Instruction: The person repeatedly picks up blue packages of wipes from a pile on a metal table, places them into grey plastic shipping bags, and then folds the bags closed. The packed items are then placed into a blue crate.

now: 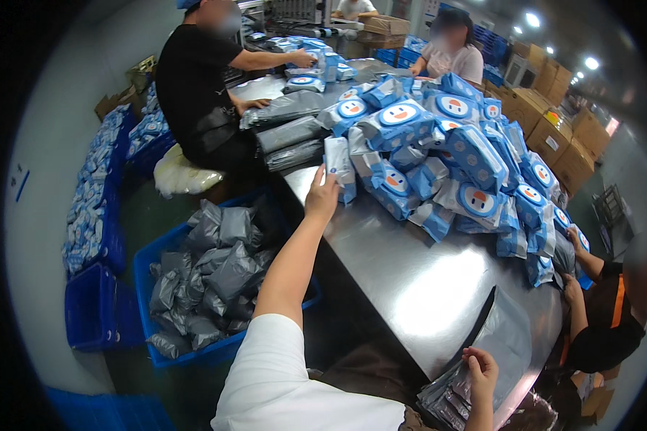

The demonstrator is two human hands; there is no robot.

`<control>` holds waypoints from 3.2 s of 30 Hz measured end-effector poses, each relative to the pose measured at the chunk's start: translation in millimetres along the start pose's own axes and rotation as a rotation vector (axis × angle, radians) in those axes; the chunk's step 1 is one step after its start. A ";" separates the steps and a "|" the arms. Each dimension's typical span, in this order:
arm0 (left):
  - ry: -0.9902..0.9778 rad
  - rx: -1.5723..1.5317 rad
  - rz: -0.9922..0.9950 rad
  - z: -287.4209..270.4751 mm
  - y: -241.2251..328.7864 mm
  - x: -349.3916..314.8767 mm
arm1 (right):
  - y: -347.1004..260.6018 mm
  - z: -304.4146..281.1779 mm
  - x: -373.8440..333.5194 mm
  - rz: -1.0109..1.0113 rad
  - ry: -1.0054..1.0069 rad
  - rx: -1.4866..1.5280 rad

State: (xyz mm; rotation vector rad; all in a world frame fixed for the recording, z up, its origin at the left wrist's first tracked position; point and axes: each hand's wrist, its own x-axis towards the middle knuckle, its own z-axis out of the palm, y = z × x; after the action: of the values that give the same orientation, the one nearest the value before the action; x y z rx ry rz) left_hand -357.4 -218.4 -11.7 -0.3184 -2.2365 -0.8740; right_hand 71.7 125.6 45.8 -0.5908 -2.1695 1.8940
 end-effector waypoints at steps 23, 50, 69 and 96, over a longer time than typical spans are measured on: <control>-0.661 -1.023 0.270 -119.1 301.2 -212.6 | -28.6 28.7 -15.8 -0.317 0.082 -0.273; -1.268 -0.544 0.630 -53.7 385.6 -194.0 | -11.3 -96.1 -152.7 0.078 -0.005 0.727; -0.934 -0.727 0.799 -70.6 344.8 -231.2 | 19.4 -115.6 -124.9 -0.080 0.178 -0.556; -1.130 -0.898 0.314 -51.8 351.8 -276.0 | 18.4 -6.4 -85.2 -0.427 0.505 -0.938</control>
State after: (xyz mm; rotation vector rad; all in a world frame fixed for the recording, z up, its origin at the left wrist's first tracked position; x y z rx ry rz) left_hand 27.5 14.6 -0.5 -1.9073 -2.3792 -1.7538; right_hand 154.0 97.1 38.1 -0.5771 -2.4343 0.3831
